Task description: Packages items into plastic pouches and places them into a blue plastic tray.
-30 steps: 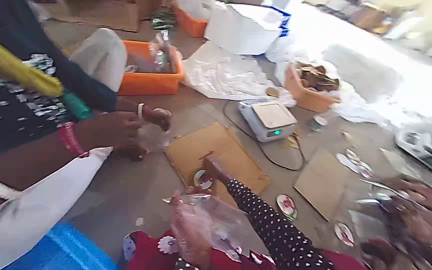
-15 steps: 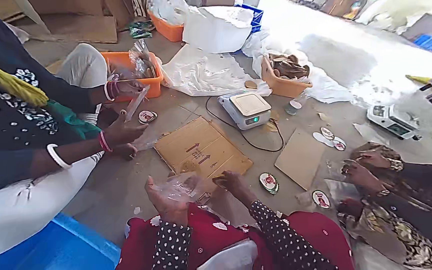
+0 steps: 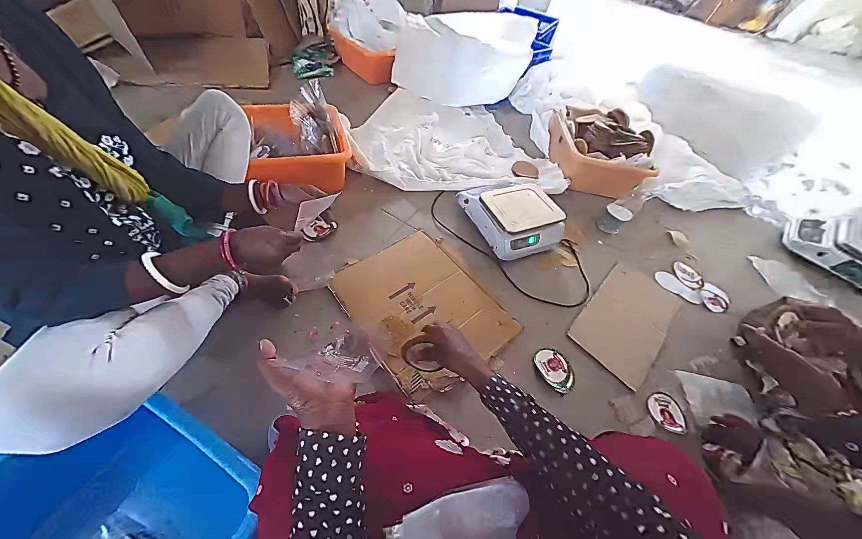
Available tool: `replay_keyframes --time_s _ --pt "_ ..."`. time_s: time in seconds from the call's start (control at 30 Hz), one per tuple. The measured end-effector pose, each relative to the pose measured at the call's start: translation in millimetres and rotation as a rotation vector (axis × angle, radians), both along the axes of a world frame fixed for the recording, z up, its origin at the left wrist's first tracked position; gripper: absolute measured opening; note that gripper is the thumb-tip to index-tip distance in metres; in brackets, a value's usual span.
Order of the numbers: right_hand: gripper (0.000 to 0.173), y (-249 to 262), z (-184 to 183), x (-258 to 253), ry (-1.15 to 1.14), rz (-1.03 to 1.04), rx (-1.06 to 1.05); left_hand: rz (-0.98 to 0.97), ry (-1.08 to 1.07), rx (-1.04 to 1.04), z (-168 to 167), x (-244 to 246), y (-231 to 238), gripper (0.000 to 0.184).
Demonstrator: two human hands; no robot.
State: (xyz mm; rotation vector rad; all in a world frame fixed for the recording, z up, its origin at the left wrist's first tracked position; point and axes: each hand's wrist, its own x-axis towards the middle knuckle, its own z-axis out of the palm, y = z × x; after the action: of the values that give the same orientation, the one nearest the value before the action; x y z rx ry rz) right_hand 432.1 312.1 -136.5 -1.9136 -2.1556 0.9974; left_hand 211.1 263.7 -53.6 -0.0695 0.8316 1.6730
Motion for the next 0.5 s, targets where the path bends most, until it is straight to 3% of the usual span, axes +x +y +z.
replay_keyframes --time_s 0.17,0.33,0.4,0.5 --pt "0.045 62.8 -15.0 -47.4 -0.224 0.301 0.013 0.034 -0.043 -0.009 -2.2 -3.0 5.7 0.064" --pt "0.059 77.1 7.1 -65.8 -0.404 0.444 -0.101 0.048 -0.036 -0.031 -6.9 -6.0 15.8 0.063" --pt "0.058 76.8 6.3 -60.5 -0.368 0.428 -0.093 0.051 -0.056 -0.025 -7.7 -4.8 19.0 0.063" --pt "0.048 62.8 -15.4 -38.3 -0.086 0.241 0.070 0.072 -0.061 -0.026 -6.5 -4.4 18.8 0.061"
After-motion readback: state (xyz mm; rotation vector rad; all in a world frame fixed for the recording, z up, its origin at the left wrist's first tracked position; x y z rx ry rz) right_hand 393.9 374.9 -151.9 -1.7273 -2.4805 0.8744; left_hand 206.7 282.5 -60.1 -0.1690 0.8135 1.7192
